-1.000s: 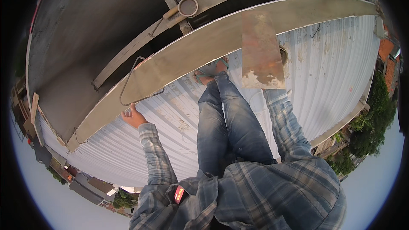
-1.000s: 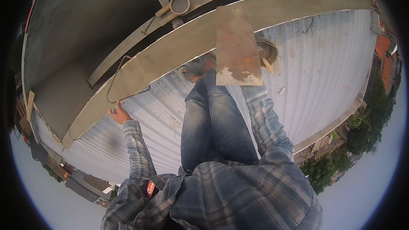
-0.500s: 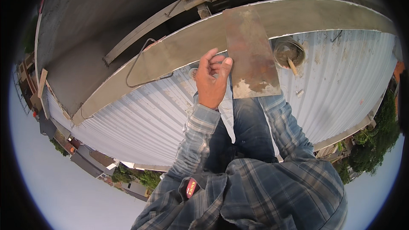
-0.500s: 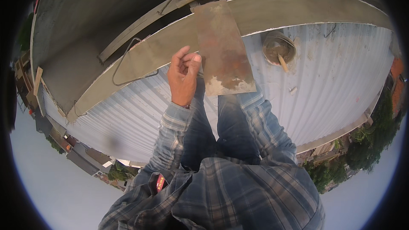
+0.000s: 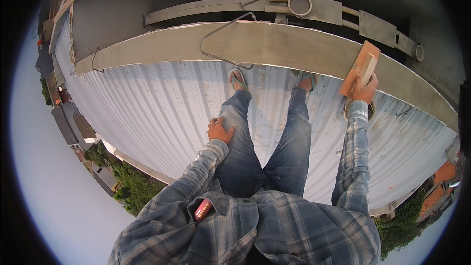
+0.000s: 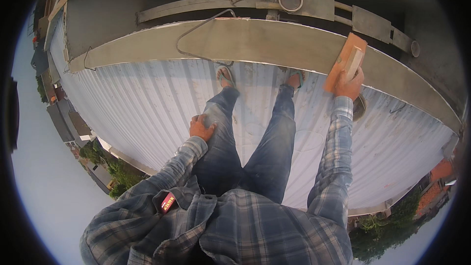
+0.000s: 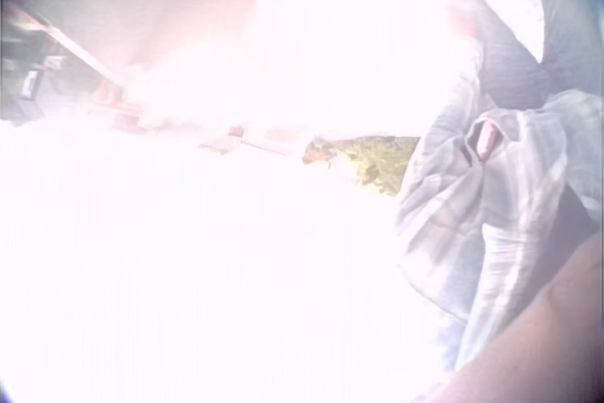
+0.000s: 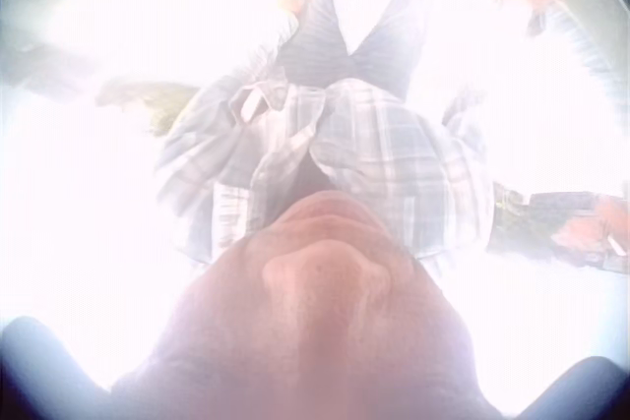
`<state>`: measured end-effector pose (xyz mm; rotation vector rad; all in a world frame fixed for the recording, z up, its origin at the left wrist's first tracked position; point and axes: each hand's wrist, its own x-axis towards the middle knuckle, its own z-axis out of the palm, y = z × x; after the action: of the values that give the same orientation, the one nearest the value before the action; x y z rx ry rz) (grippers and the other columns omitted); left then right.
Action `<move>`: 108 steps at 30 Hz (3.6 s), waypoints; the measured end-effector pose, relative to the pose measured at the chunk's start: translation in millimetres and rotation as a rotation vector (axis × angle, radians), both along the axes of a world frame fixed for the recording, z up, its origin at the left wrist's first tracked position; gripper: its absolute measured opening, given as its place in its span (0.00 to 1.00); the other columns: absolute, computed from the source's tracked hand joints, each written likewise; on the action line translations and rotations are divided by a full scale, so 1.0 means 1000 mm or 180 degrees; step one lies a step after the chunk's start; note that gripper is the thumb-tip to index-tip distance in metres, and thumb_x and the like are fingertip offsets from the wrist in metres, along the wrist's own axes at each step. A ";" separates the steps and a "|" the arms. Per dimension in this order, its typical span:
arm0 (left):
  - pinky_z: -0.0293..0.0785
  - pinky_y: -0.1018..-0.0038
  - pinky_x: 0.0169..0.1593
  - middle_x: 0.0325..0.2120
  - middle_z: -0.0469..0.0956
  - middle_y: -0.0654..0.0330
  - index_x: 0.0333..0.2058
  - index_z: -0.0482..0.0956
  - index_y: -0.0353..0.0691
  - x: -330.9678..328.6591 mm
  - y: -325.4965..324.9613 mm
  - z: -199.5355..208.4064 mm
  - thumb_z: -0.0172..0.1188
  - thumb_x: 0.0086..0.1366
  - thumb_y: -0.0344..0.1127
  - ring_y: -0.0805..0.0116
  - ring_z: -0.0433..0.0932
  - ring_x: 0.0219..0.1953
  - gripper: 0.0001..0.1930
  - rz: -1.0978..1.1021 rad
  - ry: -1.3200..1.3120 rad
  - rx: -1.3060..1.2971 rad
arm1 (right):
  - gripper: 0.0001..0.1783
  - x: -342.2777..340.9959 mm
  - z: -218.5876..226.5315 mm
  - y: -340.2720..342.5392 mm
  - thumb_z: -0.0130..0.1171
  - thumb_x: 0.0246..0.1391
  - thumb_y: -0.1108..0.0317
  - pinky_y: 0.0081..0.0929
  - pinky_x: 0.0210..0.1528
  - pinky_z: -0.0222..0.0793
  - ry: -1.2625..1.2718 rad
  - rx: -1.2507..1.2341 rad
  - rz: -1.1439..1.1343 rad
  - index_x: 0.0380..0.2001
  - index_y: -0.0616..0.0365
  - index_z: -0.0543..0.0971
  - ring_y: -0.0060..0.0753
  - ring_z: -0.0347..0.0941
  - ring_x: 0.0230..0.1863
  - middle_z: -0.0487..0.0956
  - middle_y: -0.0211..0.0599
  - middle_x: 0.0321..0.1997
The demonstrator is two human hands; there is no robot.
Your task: The person smooths a freshly poured concrete surface using a rectangular trowel. They repeatedly scrape and level the material along a curved edge, occasionally pausing to check the surface with their hand.
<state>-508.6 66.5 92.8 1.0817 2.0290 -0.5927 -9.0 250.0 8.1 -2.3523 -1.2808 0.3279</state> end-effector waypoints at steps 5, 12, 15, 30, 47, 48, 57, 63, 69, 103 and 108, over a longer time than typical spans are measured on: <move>0.66 0.53 0.67 0.66 0.62 0.46 0.73 0.50 0.52 -0.024 0.008 -0.026 0.74 0.48 0.63 0.44 0.68 0.66 0.59 0.0151 0.0164 -0.1531 | 0.33 -0.154 0.003 0.043 0.64 0.54 0.61 0.48 0.56 0.71 0.0046 -0.0110 0.0570 0.63 0.57 0.70 0.57 0.73 0.54 0.74 0.51 0.52; 0.74 0.59 0.61 0.61 0.67 0.49 0.69 0.58 0.50 -0.044 -0.007 -0.077 0.72 0.53 0.57 0.49 0.74 0.60 0.48 0.0159 0.0429 -0.1389 | 0.34 -0.262 0.028 0.056 0.64 0.52 0.63 0.48 0.58 0.72 -0.0134 -0.0606 0.1196 0.64 0.51 0.70 0.53 0.73 0.57 0.74 0.45 0.54; 0.74 0.57 0.59 0.56 0.71 0.50 0.61 0.70 0.44 -0.045 -0.006 -0.083 0.68 0.57 0.53 0.49 0.76 0.57 0.36 0.0321 0.0496 -0.1103 | 0.35 -0.150 0.012 0.023 0.63 0.53 0.63 0.47 0.58 0.73 -0.0388 -0.0476 0.0619 0.65 0.55 0.68 0.55 0.74 0.57 0.74 0.48 0.55; 0.71 0.57 0.61 0.57 0.72 0.48 0.60 0.75 0.42 -0.032 -0.013 -0.086 0.62 0.60 0.58 0.49 0.72 0.60 0.35 0.0248 0.0508 -0.0943 | 0.33 -0.219 0.010 0.061 0.64 0.52 0.61 0.46 0.57 0.73 -0.0398 -0.0307 0.0700 0.60 0.58 0.71 0.53 0.75 0.57 0.74 0.46 0.56; 0.71 0.58 0.61 0.56 0.72 0.49 0.59 0.77 0.42 -0.032 -0.023 -0.090 0.61 0.61 0.59 0.51 0.73 0.59 0.34 0.0314 0.0540 -0.0847 | 0.31 -0.289 0.023 0.050 0.67 0.53 0.60 0.44 0.56 0.74 -0.0338 -0.0179 0.1410 0.58 0.61 0.73 0.55 0.76 0.52 0.76 0.50 0.51; 0.70 0.58 0.62 0.56 0.72 0.49 0.59 0.77 0.42 -0.033 -0.023 -0.088 0.61 0.61 0.60 0.51 0.73 0.59 0.34 0.0351 0.0538 -0.0836 | 0.31 -0.275 0.020 0.036 0.67 0.52 0.60 0.44 0.55 0.74 -0.0343 -0.0233 0.1673 0.58 0.61 0.73 0.55 0.76 0.52 0.76 0.50 0.51; 0.70 0.58 0.61 0.54 0.73 0.50 0.58 0.77 0.42 -0.030 -0.032 -0.092 0.61 0.60 0.59 0.51 0.73 0.58 0.34 0.0268 0.0613 -0.0957 | 0.32 -0.304 0.028 0.070 0.66 0.51 0.60 0.42 0.58 0.74 -0.0160 -0.0270 0.1301 0.60 0.58 0.73 0.55 0.76 0.54 0.76 0.49 0.55; 0.69 0.58 0.62 0.54 0.73 0.50 0.57 0.78 0.41 -0.029 -0.017 -0.092 0.61 0.60 0.59 0.51 0.72 0.59 0.33 0.0369 0.0558 -0.0859 | 0.31 -0.253 0.024 0.070 0.66 0.51 0.59 0.43 0.57 0.74 -0.0287 -0.0336 0.0901 0.59 0.56 0.73 0.56 0.75 0.55 0.76 0.46 0.55; 0.70 0.58 0.61 0.55 0.73 0.50 0.56 0.78 0.42 -0.030 -0.013 -0.089 0.61 0.60 0.59 0.50 0.73 0.59 0.32 0.0352 0.0554 -0.0791 | 0.31 -0.300 0.022 0.048 0.66 0.51 0.59 0.44 0.55 0.75 -0.0117 -0.0264 0.1360 0.58 0.55 0.73 0.55 0.76 0.54 0.75 0.48 0.53; 0.69 0.57 0.62 0.54 0.74 0.50 0.57 0.78 0.42 -0.023 -0.010 -0.087 0.61 0.60 0.60 0.51 0.73 0.59 0.34 0.0199 0.0672 -0.0763 | 0.29 -0.257 0.030 0.062 0.62 0.57 0.55 0.43 0.56 0.76 -0.0320 -0.0608 0.1472 0.59 0.56 0.74 0.53 0.78 0.53 0.75 0.44 0.56; 0.70 0.56 0.61 0.54 0.73 0.50 0.57 0.79 0.42 -0.023 -0.030 -0.086 0.61 0.60 0.59 0.51 0.73 0.58 0.33 0.0218 0.0677 -0.0800 | 0.32 -0.232 0.025 0.071 0.67 0.52 0.58 0.43 0.57 0.75 -0.0215 -0.0187 0.0972 0.58 0.59 0.74 0.52 0.78 0.54 0.78 0.47 0.54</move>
<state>-531.6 36.5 6.5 0.8259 2.0927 -0.9325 -240.8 321.1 32.7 -2.2293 -1.6883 0.3871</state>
